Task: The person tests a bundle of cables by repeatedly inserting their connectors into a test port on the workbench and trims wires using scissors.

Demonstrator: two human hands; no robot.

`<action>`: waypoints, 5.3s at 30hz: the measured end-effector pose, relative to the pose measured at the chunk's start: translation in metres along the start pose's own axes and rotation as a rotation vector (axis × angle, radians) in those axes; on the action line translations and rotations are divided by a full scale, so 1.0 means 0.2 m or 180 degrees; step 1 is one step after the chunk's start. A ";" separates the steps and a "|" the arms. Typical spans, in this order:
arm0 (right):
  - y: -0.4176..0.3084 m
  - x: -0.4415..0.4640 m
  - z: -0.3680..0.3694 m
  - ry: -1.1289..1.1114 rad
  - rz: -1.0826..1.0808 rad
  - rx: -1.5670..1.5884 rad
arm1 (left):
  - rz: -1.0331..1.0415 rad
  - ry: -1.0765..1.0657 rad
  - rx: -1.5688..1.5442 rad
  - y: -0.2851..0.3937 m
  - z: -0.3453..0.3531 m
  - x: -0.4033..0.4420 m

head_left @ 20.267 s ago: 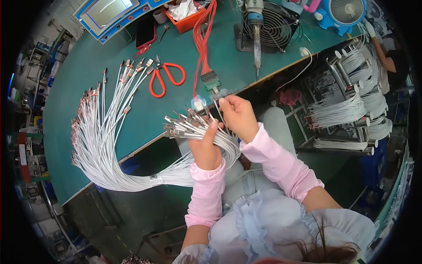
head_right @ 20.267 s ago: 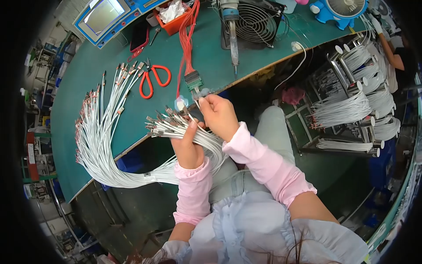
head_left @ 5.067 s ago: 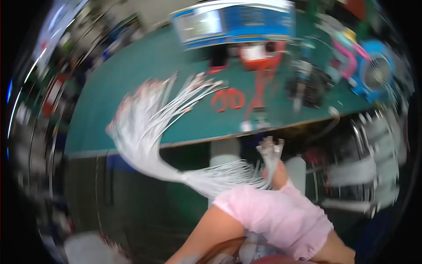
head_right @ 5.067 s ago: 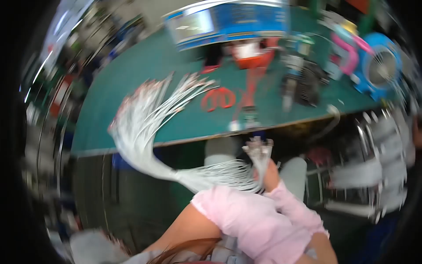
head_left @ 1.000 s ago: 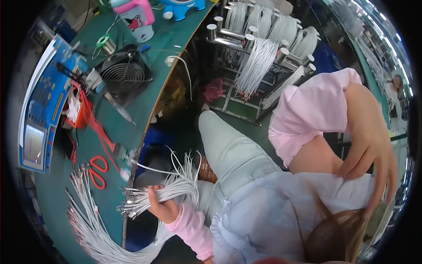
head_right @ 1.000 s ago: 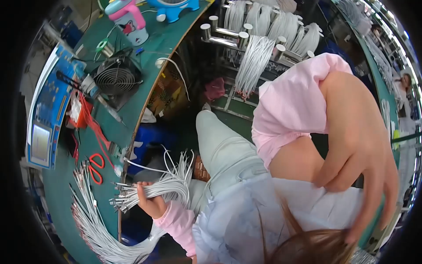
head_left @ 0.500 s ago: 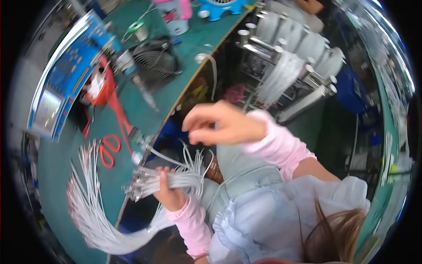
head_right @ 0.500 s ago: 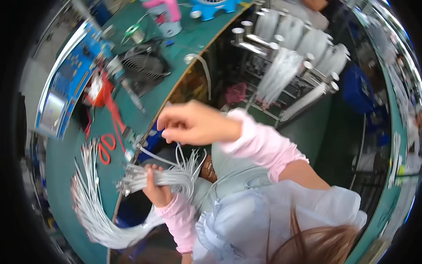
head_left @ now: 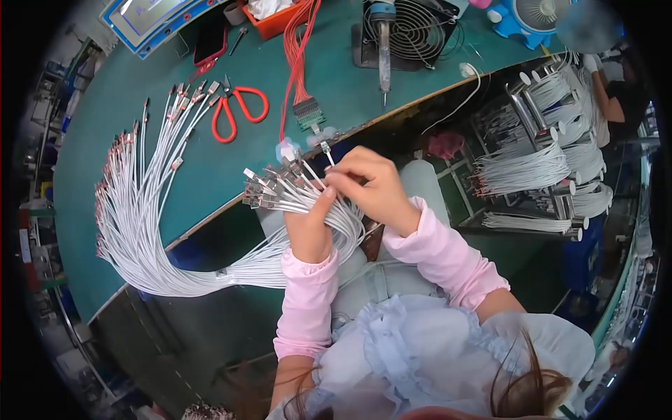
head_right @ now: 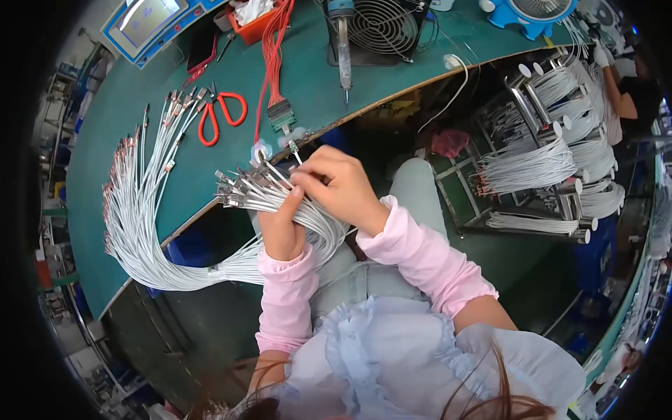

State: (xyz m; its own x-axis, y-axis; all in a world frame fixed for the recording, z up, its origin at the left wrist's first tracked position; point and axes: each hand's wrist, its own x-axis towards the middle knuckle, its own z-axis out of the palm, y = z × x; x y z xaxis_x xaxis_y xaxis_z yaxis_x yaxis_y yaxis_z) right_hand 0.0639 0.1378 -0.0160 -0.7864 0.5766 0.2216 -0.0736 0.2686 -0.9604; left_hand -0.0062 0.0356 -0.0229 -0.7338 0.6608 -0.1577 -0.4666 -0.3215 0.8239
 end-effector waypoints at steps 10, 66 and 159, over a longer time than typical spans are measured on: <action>-0.01 0.15 0.09 0.0881 0.0849 0.0817 | -0.0440 0.0515 -0.0673 0.05 -0.09 0.04; 0.00 0.07 0.12 0.0617 0.1057 0.0633 | -0.0258 0.0609 -0.0393 0.04 -0.01 -0.05; 0.02 0.10 0.13 0.0670 0.1003 0.0728 | -0.0054 0.0467 -0.0145 -0.01 0.03 -0.14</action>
State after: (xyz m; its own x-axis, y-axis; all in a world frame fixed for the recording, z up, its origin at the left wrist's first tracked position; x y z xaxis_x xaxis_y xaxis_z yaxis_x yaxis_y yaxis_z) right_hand 0.0324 0.1302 -0.0189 -0.6517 0.7541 -0.0812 -0.0028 -0.1095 -0.9940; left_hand 0.0187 0.0209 -0.0171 -0.7883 0.5613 -0.2520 -0.4991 -0.3437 0.7955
